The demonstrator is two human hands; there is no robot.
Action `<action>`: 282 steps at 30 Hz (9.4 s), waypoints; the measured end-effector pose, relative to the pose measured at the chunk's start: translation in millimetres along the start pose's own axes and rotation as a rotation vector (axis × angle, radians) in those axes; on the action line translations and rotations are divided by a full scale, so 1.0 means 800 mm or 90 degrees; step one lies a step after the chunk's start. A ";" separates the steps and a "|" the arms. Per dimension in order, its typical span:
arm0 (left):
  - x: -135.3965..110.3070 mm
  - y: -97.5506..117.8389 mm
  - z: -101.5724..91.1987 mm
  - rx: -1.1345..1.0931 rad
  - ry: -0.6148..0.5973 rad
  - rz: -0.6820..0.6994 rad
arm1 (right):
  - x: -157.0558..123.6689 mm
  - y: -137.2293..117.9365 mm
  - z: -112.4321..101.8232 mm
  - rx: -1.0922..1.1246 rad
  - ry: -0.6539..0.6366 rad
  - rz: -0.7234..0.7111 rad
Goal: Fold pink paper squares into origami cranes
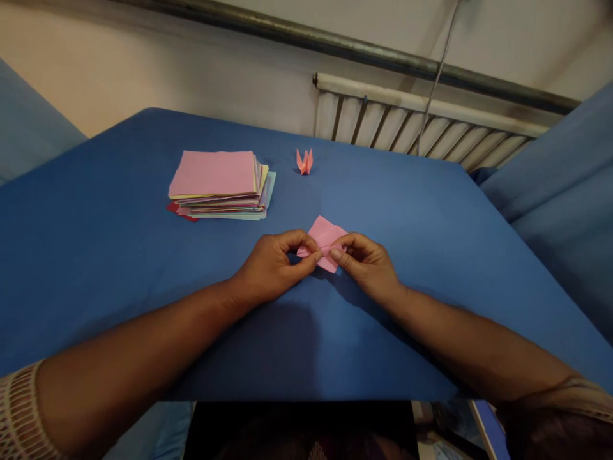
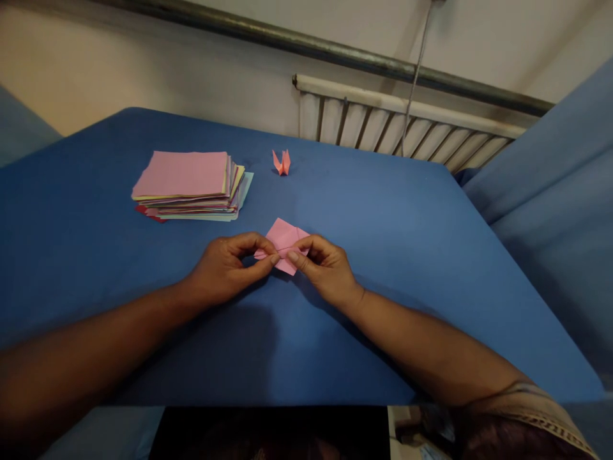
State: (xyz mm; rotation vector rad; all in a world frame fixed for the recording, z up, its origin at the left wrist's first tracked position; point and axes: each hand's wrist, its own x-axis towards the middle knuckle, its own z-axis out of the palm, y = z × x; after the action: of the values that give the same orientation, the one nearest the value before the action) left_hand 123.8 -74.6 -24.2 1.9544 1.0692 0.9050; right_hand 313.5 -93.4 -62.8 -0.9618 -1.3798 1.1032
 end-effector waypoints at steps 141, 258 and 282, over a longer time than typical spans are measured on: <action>0.005 0.004 0.000 -0.397 -0.172 -0.269 | 0.006 -0.005 -0.006 0.188 0.089 0.155; -0.004 -0.021 0.012 0.507 -0.244 0.277 | -0.027 -0.019 -0.036 -0.817 -0.339 -0.265; -0.019 0.002 0.004 0.576 -0.319 0.236 | -0.036 -0.029 -0.027 -0.841 -0.359 -0.196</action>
State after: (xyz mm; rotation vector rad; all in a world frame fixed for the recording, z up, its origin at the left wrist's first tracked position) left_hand 120.5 -89.5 -27.7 2.9759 0.8868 0.0122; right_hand 338.8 -124.7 -47.3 -1.2689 -2.7189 0.0700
